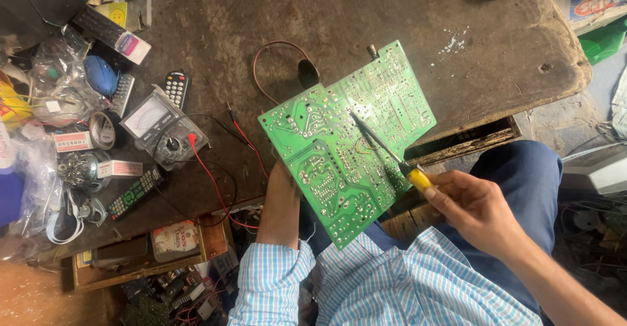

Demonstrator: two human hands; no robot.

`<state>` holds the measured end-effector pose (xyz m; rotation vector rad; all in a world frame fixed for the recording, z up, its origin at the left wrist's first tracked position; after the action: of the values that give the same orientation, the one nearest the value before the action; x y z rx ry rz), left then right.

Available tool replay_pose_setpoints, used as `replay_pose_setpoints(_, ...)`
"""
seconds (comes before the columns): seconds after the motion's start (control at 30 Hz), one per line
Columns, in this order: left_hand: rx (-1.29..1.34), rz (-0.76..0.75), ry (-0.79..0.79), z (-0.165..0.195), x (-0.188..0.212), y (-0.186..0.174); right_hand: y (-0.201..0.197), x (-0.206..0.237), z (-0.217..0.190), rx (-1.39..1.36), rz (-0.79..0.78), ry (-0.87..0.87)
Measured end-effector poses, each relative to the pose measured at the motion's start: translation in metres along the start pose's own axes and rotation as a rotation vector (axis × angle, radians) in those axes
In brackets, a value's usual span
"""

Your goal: The person uses a soldering iron to reflow solder joints on a green circuit board, then flips the board and uses a screwdriver to probe and adjust components on the opposite side. The person also handles wires and a multimeter on the workbench.

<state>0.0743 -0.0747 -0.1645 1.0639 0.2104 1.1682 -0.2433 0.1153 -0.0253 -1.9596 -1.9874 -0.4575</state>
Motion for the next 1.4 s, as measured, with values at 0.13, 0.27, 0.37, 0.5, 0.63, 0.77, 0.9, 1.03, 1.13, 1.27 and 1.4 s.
replay_pose_setpoints(0.13, -0.001, -0.008, 0.001, 0.001, 0.001, 0.001, 0.004, 0.006, -0.004, 0.003, 0.016, -0.009)
replay_pose_setpoints(0.27, 0.0, -0.011, 0.006, 0.0, 0.002, 0.002, 0.001, 0.007, -0.007, -0.4, -0.227, 0.151)
replay_pose_setpoints(0.37, -0.001, -0.017, 0.005, 0.0, 0.002, 0.002, 0.003, 0.007, -0.007, -0.504, -0.33, 0.088)
replay_pose_setpoints(0.5, -0.003, -0.017, 0.01, 0.002, 0.003, 0.003, 0.005, 0.01, -0.003, -0.008, -0.001, 0.0)
replay_pose_setpoints(0.63, -0.005, -0.026, 0.012, 0.002, 0.003, 0.003, 0.0, 0.012, -0.002, 0.043, 0.06, 0.011)
replay_pose_setpoints(0.77, -0.002, -0.026, 0.013, 0.001, 0.004, 0.002, -0.004, 0.014, -0.001, 0.097, 0.097, 0.075)
replay_pose_setpoints(0.9, -0.006, -0.034, 0.013, 0.001, 0.003, 0.003, -0.002, 0.017, 0.001, 0.092, 0.111, 0.116)
replay_pose_setpoints(1.03, -0.009, -0.042, 0.01, 0.0, 0.002, 0.005, 0.001, 0.021, -0.003, 0.026, 0.099, 0.045)
replay_pose_setpoints(1.13, -0.009, -0.042, 0.014, 0.001, 0.002, 0.005, 0.002, 0.023, -0.011, 0.107, 0.128, 0.041)
replay_pose_setpoints(1.27, -0.01, -0.045, 0.022, 0.001, 0.004, 0.003, -0.006, 0.035, -0.028, 0.427, 0.303, 0.039)
replay_pose_setpoints(1.4, -0.007, -0.041, 0.017, -0.001, 0.006, 0.002, -0.025, 0.057, -0.048, 0.496, 0.573, -0.324)
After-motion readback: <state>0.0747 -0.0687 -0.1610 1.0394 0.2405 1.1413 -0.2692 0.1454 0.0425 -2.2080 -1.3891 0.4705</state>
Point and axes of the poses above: each hand's wrist, its own x-axis away from the middle knuckle, its own y-axis out of the palm, z = x × y, the point moved 1 cm from there along -x, towards the middle knuckle, and after that the axes turned 5 degrees about y, right-handed, at the moved point
